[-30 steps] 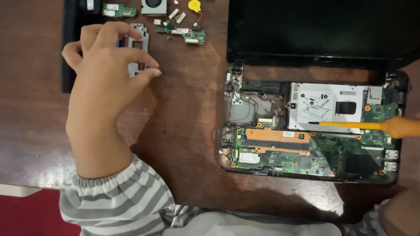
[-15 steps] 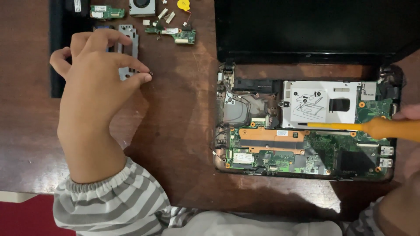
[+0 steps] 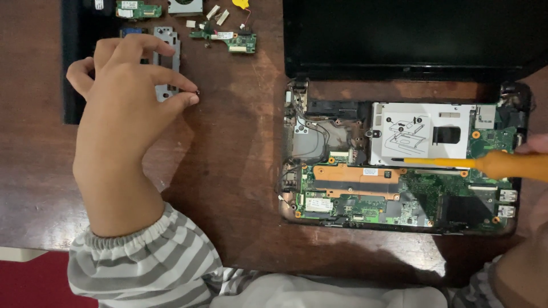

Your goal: The person uses a screwdriver to remove screws and pry open the casing of a laptop. They remove a ribbon cable and other internal components, placing them on the table.

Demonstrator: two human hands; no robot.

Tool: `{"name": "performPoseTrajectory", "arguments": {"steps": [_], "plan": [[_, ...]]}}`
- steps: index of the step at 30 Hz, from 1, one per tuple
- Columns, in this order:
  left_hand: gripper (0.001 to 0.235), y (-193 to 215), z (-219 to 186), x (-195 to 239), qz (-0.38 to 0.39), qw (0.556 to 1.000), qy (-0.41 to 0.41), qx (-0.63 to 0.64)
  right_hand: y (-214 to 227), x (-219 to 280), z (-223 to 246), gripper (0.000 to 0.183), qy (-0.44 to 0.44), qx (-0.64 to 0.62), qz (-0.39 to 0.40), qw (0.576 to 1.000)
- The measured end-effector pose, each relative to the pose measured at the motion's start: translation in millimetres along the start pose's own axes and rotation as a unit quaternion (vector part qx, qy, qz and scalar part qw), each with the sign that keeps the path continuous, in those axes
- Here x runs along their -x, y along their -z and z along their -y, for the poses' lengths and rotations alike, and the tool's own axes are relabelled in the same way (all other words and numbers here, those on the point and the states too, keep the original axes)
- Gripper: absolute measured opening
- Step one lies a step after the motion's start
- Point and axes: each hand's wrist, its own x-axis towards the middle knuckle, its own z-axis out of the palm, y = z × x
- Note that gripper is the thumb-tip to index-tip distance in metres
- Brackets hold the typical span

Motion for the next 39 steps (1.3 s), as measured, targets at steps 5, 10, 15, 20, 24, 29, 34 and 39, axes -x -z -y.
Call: {"name": "performPoseTrajectory", "arguments": {"steps": [5,10,15,20,24,29,34,39], "plan": [[0.005,7,-4,-1,0.020,0.999,0.022,0.036,28,0,-10,0.080,0.091,0.391,0.010,0.916],[0.010,5,-1,1,-0.003,1.000,-0.003,0.027,-15,-17,-10,0.085,0.107,0.590,0.008,0.800],[0.025,6,-48,-10,-0.099,0.984,-0.135,0.060,-157,-70,-15,0.055,0.106,0.651,0.122,0.742],[0.045,-22,-115,-15,0.023,0.917,-0.349,0.193,-273,-58,-51,0.025,0.129,0.569,0.058,0.810],[0.052,-38,-122,-9,-0.002,0.900,-0.369,0.232,-262,-61,-47,0.023,0.115,0.546,0.101,0.824],[0.040,-38,-119,-9,0.002,0.895,-0.371,0.246,-252,-59,-49,0.030,0.124,0.541,0.128,0.822],[0.041,-37,-117,-9,0.005,0.891,-0.372,0.259,-247,-55,-50,0.028,0.112,0.552,0.117,0.818],[0.049,-37,-115,-9,0.004,0.890,-0.372,0.264,-233,-62,-50,0.032,0.130,0.546,0.137,0.816]]}}
